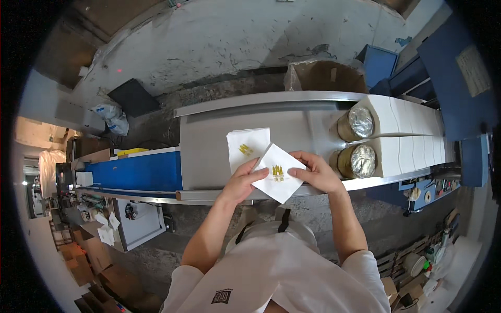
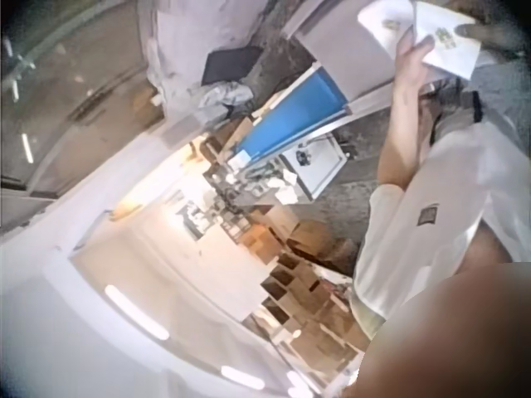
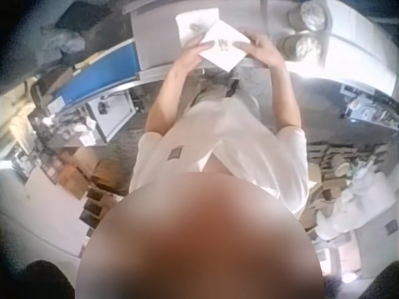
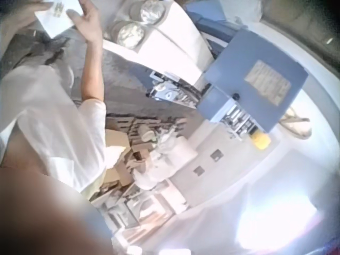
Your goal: Packing stacks of manufactured napkins into shipping boxes from a production line.
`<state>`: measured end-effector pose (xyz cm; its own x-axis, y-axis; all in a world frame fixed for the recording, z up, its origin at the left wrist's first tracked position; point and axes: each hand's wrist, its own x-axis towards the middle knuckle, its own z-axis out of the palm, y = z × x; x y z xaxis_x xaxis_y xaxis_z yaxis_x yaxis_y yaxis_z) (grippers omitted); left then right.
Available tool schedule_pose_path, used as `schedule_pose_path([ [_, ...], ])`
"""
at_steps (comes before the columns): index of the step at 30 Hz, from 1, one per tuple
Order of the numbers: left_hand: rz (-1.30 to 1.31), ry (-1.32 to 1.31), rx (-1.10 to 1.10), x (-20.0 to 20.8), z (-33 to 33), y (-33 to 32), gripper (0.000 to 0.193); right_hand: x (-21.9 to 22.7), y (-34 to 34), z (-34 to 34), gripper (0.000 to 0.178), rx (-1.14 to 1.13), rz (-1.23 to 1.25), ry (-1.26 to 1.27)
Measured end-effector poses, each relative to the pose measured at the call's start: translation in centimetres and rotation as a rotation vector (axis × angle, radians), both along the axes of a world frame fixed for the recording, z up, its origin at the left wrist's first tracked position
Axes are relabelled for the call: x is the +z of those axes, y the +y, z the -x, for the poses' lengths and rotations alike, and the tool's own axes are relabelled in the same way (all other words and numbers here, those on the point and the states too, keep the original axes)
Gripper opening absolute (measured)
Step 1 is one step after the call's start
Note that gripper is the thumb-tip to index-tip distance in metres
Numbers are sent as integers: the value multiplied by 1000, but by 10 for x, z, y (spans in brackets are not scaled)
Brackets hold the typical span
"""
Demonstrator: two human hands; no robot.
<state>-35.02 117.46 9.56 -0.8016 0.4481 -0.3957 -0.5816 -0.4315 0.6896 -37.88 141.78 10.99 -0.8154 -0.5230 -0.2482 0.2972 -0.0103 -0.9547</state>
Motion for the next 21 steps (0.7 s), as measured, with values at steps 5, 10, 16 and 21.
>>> schedule_pose_path([
  [5,21,-2,10,2,-2,1,42,-2,-3,-4,35,-70,25,-27],
  [10,5,17,52,5,-3,3,41,-18,-5,-8,32,-175,92,-101],
  [16,97,29,129,7,-1,6,43,-34,-18,-29,40,-395,319,-400],
  [21,946,423,433,-24,12,-15,48,-20,-9,-25,35,-546,188,-247],
])
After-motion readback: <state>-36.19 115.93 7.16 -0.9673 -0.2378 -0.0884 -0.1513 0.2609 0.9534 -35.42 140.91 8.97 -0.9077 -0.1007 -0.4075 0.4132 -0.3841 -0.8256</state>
